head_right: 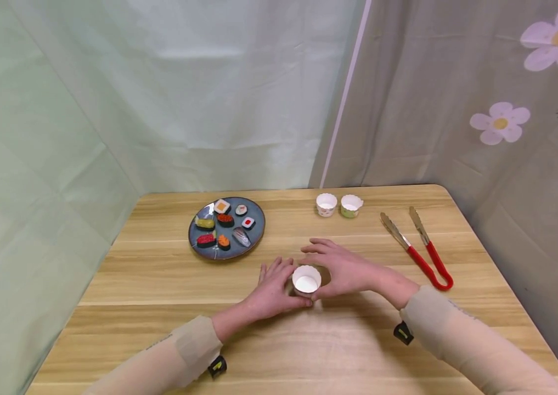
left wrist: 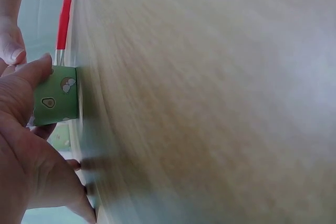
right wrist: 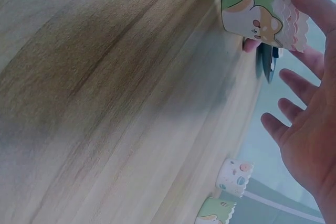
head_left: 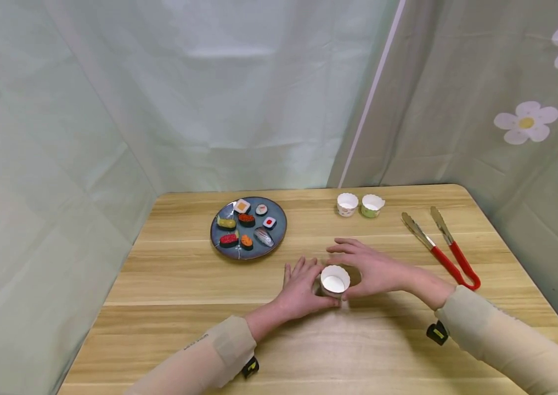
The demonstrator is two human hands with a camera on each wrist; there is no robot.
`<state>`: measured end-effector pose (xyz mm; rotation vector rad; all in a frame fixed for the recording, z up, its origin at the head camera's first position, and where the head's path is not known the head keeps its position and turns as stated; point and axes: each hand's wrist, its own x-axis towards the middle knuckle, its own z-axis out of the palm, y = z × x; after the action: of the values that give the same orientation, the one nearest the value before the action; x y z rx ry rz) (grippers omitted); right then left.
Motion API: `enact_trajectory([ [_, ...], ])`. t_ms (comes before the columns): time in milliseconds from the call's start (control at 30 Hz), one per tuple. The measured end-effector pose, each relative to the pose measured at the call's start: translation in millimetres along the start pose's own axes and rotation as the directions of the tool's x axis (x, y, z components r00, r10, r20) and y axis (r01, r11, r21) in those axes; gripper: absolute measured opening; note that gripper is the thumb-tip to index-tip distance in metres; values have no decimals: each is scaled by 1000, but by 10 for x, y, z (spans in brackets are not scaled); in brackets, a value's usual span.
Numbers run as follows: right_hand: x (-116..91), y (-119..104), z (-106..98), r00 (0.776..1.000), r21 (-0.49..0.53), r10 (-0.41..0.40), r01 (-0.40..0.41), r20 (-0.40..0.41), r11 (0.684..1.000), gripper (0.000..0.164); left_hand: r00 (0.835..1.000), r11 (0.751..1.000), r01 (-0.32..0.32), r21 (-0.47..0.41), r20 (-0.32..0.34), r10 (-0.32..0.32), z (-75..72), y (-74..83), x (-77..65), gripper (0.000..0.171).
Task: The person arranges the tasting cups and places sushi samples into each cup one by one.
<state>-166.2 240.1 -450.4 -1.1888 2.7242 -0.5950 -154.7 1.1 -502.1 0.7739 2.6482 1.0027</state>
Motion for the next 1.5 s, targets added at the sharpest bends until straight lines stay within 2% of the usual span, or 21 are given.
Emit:
enact_trajectory([
  [633, -20, -32, -48, 999, 57, 16, -13, -41, 998, 74, 1000, 1000, 13, 2, 1, -13, 4, 6, -2, 79],
  [1000, -14, -27, -89, 998, -4, -23, 22, -56, 1000, 62, 1000, 1000, 7, 17, -2, -7, 9, 9, -7, 80],
  [1333, -12, -80, -230, 993, 30, -8, 11, -121, 999, 60, 1000, 1000, 8, -9, 1, -8, 11, -1, -6, 83],
  [1500, -12, -78, -317, 988, 10, -2, 4, -153, 1000, 58, 1000, 1000, 10, -3, 1, -10, 6, 2, -3, 82],
])
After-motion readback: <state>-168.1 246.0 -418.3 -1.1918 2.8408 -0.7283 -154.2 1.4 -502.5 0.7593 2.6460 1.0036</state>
